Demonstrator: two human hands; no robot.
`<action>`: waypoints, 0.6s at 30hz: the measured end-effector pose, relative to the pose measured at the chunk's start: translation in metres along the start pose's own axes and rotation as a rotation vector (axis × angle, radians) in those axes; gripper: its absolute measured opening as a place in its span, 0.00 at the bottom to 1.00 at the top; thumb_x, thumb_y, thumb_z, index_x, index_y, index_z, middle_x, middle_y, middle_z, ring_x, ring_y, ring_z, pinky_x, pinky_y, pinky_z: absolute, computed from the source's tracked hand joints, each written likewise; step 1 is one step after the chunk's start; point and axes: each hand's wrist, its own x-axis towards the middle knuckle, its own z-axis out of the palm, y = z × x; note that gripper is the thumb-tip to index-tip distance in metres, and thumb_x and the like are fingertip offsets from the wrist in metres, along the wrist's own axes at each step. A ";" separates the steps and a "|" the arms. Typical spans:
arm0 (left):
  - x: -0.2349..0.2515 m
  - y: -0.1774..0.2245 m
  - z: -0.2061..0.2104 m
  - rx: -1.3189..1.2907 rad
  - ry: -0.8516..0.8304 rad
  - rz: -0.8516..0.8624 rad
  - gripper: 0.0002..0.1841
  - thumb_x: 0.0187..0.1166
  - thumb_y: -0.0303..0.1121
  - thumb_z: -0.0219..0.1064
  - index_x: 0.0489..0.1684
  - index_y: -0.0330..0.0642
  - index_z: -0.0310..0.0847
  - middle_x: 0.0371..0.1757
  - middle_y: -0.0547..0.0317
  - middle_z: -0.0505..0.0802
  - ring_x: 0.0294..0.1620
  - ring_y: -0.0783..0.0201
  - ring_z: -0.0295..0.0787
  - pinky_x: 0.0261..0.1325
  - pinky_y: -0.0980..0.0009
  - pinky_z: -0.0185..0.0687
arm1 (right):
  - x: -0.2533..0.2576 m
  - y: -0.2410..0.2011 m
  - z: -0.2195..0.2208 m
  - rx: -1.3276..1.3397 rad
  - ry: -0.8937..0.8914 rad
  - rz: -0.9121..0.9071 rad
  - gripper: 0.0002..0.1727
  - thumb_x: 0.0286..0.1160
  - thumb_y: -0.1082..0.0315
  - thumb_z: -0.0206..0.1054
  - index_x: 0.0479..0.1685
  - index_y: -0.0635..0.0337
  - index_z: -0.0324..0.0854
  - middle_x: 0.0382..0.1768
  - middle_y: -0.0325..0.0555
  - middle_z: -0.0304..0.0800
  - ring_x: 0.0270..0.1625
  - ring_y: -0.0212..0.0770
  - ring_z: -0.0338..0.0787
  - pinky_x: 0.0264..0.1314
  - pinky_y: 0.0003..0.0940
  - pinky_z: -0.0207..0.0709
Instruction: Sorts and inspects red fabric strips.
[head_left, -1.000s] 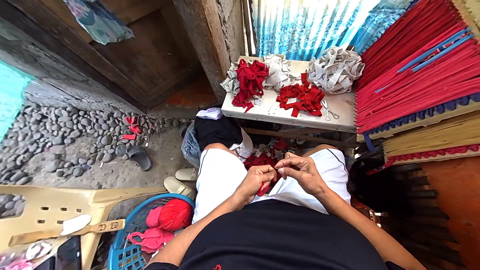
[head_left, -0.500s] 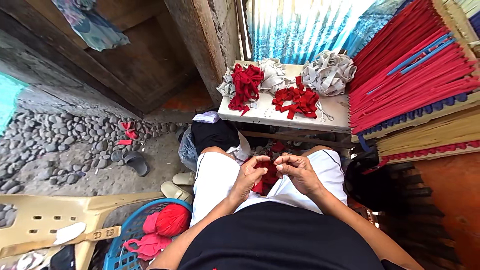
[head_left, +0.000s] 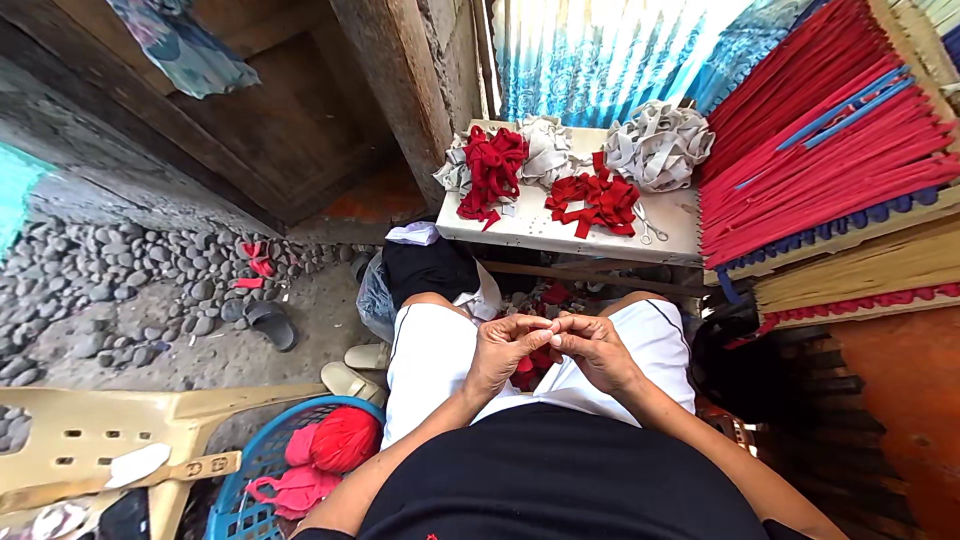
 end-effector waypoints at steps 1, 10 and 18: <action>-0.001 -0.001 0.000 0.006 0.012 0.007 0.07 0.69 0.18 0.76 0.42 0.31 0.94 0.38 0.52 0.97 0.35 0.70 0.93 0.46 0.72 0.91 | 0.000 0.001 0.000 0.003 0.007 0.004 0.05 0.73 0.79 0.69 0.40 0.65 0.90 0.37 0.44 0.90 0.34 0.34 0.87 0.42 0.31 0.85; -0.007 -0.011 0.011 0.174 0.196 0.101 0.04 0.68 0.19 0.77 0.37 0.30 0.92 0.24 0.58 0.93 0.21 0.75 0.83 0.31 0.78 0.83 | 0.003 0.003 0.005 -0.157 0.133 0.043 0.04 0.70 0.82 0.71 0.38 0.70 0.89 0.35 0.47 0.93 0.34 0.38 0.92 0.45 0.34 0.90; -0.007 -0.018 0.009 0.327 0.223 0.145 0.02 0.73 0.20 0.73 0.37 0.29 0.89 0.24 0.60 0.92 0.21 0.76 0.84 0.29 0.80 0.83 | 0.003 0.002 0.014 -0.120 0.212 0.067 0.06 0.77 0.80 0.66 0.47 0.74 0.83 0.38 0.53 0.94 0.40 0.44 0.96 0.52 0.40 0.92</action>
